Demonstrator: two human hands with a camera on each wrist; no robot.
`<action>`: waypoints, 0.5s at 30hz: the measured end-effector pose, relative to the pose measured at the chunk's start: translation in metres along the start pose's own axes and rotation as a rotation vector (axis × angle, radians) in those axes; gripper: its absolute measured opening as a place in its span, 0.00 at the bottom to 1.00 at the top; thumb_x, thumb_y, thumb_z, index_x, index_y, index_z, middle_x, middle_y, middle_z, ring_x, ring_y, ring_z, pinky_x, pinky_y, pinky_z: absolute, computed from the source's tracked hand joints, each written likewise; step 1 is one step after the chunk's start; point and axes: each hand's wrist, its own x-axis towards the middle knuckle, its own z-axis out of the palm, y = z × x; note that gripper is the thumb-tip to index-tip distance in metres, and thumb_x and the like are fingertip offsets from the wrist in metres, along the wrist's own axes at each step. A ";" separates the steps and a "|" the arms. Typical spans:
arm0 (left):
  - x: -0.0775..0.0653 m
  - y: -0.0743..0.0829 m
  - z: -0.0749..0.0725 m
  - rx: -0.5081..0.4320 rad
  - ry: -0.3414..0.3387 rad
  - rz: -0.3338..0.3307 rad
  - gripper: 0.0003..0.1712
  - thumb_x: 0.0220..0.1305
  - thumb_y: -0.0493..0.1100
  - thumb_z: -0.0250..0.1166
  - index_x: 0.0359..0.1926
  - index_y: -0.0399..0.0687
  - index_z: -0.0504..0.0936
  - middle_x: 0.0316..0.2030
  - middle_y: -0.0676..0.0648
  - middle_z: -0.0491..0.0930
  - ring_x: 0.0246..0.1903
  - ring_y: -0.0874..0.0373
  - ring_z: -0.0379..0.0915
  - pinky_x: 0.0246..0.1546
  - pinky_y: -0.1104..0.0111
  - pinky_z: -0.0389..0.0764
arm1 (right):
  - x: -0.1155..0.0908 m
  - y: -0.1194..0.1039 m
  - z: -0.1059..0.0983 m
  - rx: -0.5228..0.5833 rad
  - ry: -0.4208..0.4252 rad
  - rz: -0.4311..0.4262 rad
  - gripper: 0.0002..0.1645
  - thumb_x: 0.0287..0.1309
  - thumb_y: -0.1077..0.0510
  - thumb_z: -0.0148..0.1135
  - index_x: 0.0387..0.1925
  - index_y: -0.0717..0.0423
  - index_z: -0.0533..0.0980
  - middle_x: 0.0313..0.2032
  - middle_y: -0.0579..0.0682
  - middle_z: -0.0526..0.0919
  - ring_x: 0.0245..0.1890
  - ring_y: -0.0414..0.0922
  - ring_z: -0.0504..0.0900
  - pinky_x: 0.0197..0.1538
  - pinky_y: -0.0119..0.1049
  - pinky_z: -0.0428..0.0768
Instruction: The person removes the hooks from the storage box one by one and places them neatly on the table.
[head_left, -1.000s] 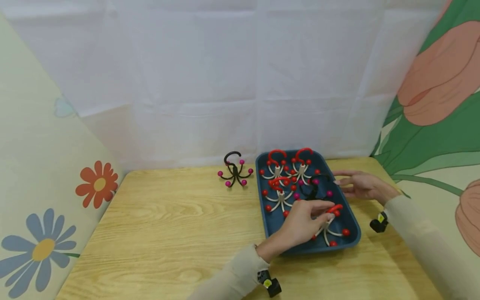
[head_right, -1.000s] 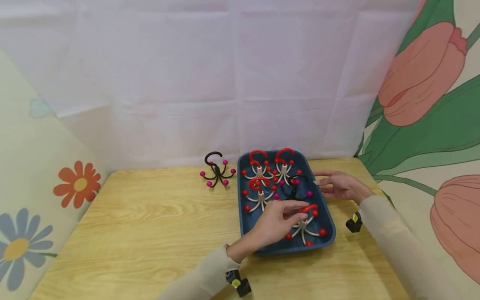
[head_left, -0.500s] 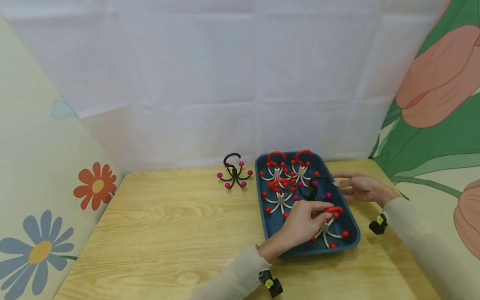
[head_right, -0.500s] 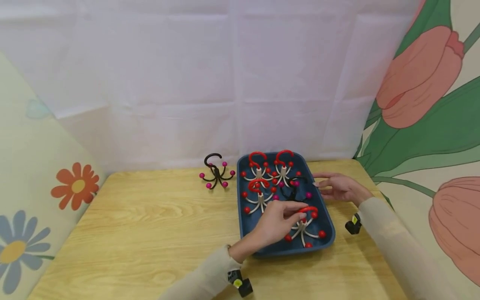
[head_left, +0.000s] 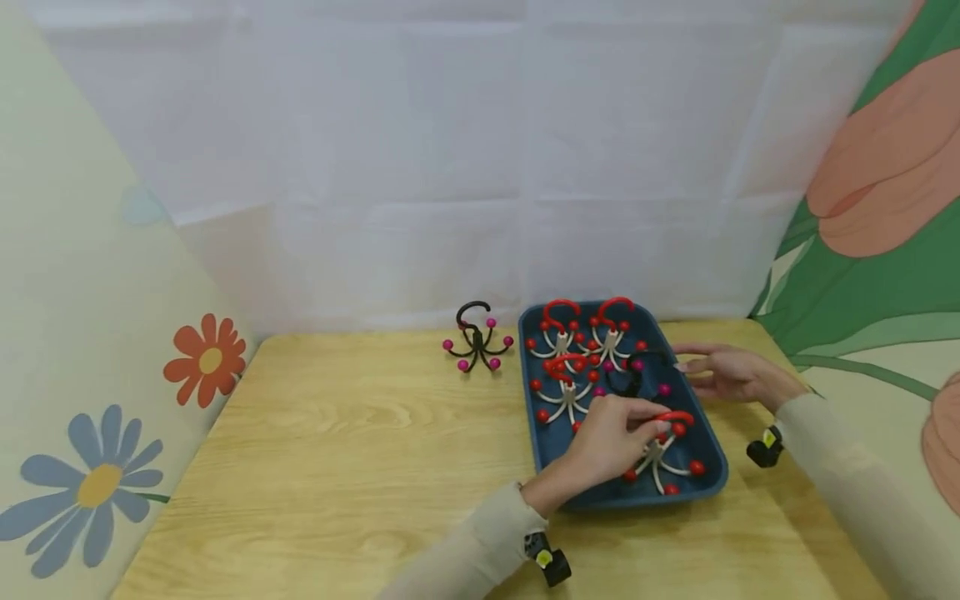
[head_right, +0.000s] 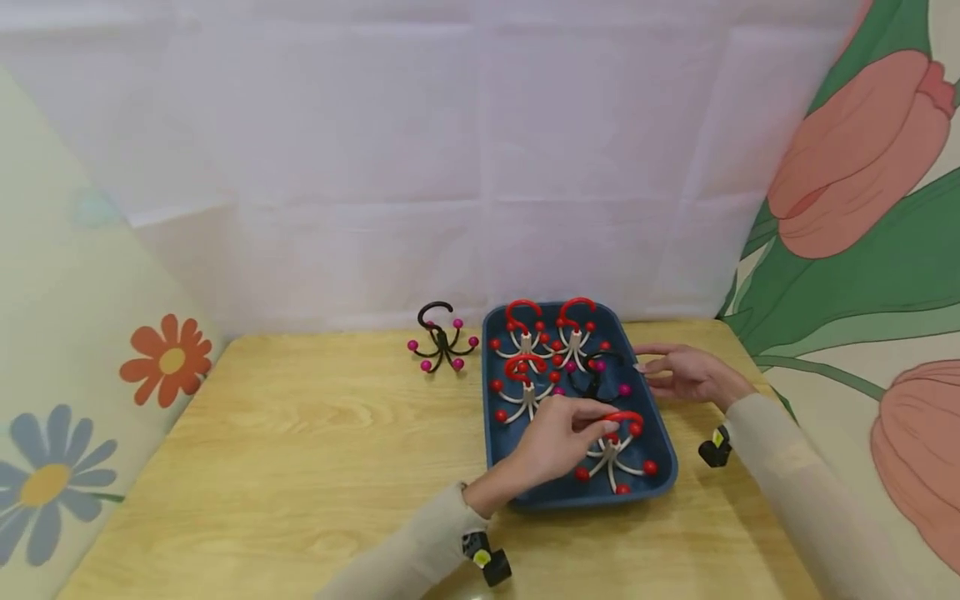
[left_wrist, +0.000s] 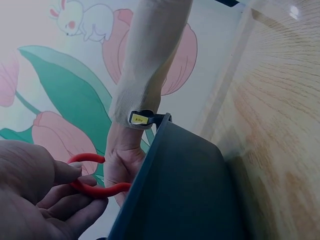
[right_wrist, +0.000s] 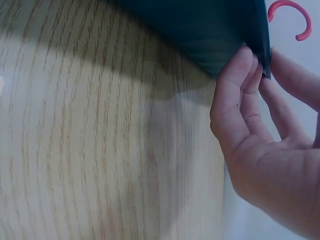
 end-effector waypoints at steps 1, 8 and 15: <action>0.000 0.000 0.000 -0.002 -0.003 -0.005 0.13 0.75 0.42 0.66 0.56 0.48 0.90 0.41 0.48 0.93 0.22 0.69 0.81 0.22 0.80 0.73 | 0.000 0.000 0.000 -0.004 0.001 0.001 0.36 0.79 0.58 0.56 0.81 0.50 0.58 0.51 0.38 0.80 0.50 0.40 0.86 0.56 0.36 0.86; 0.000 0.000 0.002 0.028 -0.006 -0.002 0.14 0.75 0.41 0.66 0.56 0.46 0.90 0.42 0.48 0.93 0.27 0.65 0.86 0.25 0.82 0.76 | -0.003 0.000 0.000 0.008 0.006 0.010 0.38 0.77 0.57 0.59 0.82 0.48 0.58 0.50 0.38 0.81 0.50 0.41 0.87 0.56 0.37 0.87; 0.001 0.001 0.000 0.073 -0.004 0.034 0.14 0.76 0.41 0.65 0.57 0.46 0.89 0.43 0.47 0.93 0.29 0.62 0.88 0.26 0.82 0.76 | -0.003 -0.002 0.000 0.009 0.002 0.012 0.43 0.77 0.57 0.59 0.85 0.51 0.51 0.48 0.37 0.82 0.49 0.40 0.87 0.55 0.36 0.87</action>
